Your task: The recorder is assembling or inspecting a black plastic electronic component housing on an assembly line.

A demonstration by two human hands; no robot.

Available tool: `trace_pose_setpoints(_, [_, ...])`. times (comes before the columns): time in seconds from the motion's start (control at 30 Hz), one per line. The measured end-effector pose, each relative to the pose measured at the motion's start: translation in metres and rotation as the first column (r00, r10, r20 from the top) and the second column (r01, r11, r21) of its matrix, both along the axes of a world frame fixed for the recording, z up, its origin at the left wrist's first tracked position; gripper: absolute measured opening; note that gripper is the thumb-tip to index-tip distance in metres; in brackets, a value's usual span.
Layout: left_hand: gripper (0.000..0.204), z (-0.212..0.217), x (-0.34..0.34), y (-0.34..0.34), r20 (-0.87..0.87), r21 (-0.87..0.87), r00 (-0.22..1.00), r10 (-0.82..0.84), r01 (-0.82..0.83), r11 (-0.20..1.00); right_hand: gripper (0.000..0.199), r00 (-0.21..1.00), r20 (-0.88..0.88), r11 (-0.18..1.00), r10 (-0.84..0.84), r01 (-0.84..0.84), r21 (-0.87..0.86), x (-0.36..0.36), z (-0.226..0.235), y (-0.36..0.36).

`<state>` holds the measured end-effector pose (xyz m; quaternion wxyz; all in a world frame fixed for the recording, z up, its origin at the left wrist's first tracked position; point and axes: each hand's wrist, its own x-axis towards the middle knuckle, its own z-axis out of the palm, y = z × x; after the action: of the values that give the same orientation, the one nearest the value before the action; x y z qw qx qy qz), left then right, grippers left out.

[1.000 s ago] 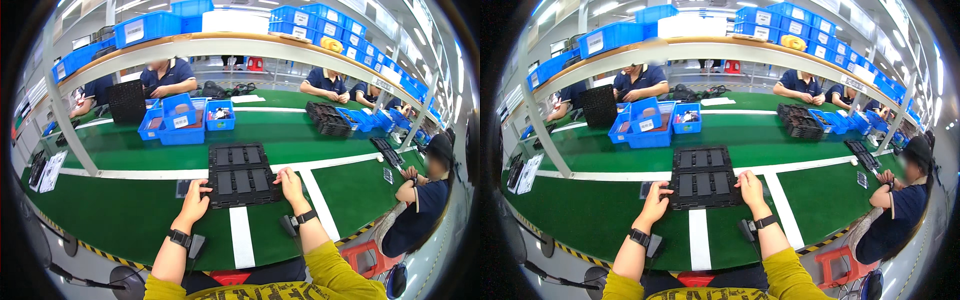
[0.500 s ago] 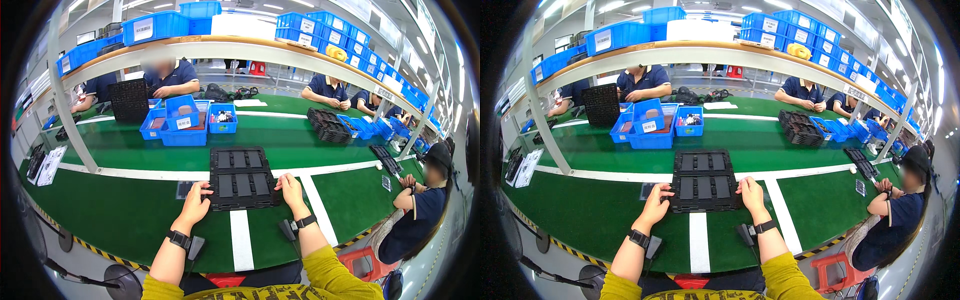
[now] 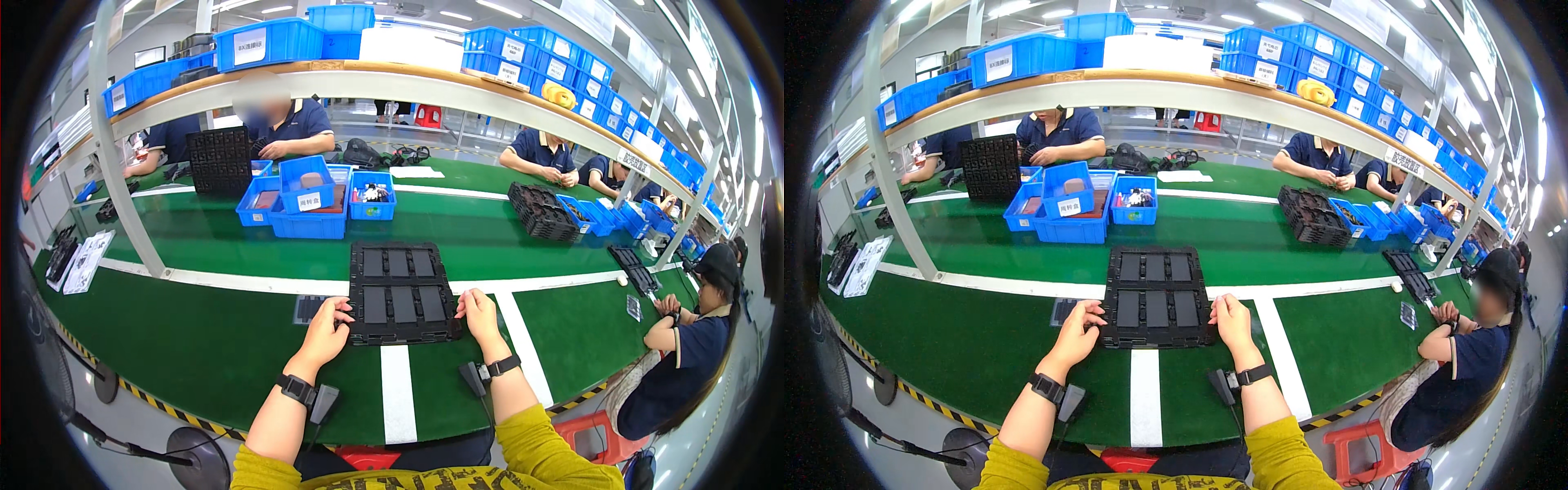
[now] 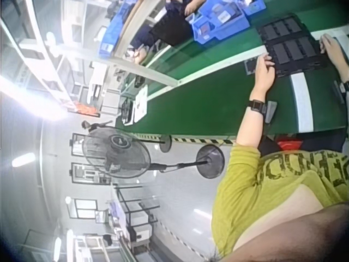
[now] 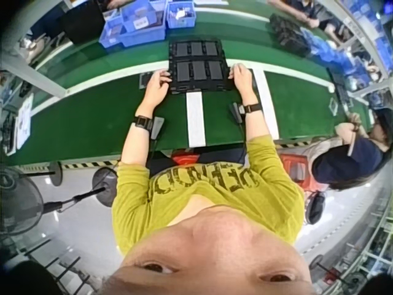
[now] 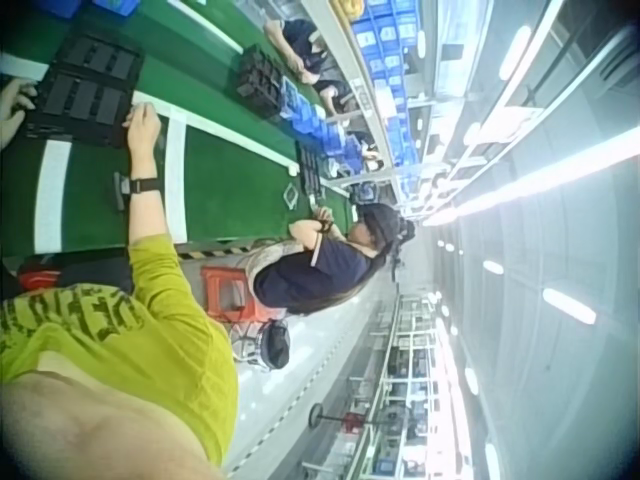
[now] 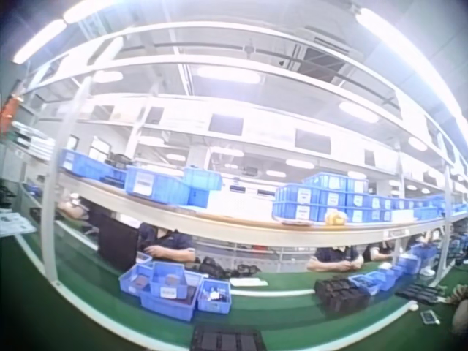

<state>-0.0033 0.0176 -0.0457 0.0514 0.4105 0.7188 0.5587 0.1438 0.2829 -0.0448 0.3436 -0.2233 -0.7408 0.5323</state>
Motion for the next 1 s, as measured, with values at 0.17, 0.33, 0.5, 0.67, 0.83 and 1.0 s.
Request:
trace_pose_setpoints(0.17, [0.044, 0.0, -0.001, 0.0, -0.015, -0.012, 1.0, 0.001, -0.001, 1.0, 0.025, 1.0, -0.004, 1.0, 0.012, -0.012, -0.017, 0.0, 0.0, 0.001])
trace_pose_setpoints(0.33, [0.044, 0.002, 0.0, 0.0, 0.001, -0.018, 1.0, 0.003, -0.003, 1.0, 0.025, 0.999, 0.031, 1.0, 0.014, -0.014, -0.002, 0.001, 0.003, 0.0])
trace_pose_setpoints(0.5, [0.044, -0.001, -0.002, 0.002, -0.036, 0.016, 0.999, -0.017, 0.017, 1.0, 0.023, 0.995, 0.099, 0.999, 0.016, -0.021, 0.045, -0.001, 0.004, -0.001])
trace_pose_setpoints(0.67, [0.043, -0.002, -0.006, 0.007, -0.186, -0.065, 0.982, 0.014, -0.027, 0.997, 0.021, 0.992, 0.122, 0.993, 0.037, -0.051, 0.109, 0.0, 0.005, -0.005])
trace_pose_setpoints(0.83, [0.041, 0.004, -0.002, 0.01, -0.267, -0.082, 0.963, 0.039, -0.063, 0.995, 0.019, 0.993, 0.116, 0.99, 0.018, -0.034, 0.14, -0.001, 0.002, -0.003])
trace_pose_setpoints(1.0, [0.043, 0.004, -0.004, 0.005, -0.225, -0.067, 0.972, 0.063, -0.08, 0.995, 0.02, 0.987, 0.137, 0.964, -0.087, 0.049, 0.262, 0.0, -0.001, 0.004])
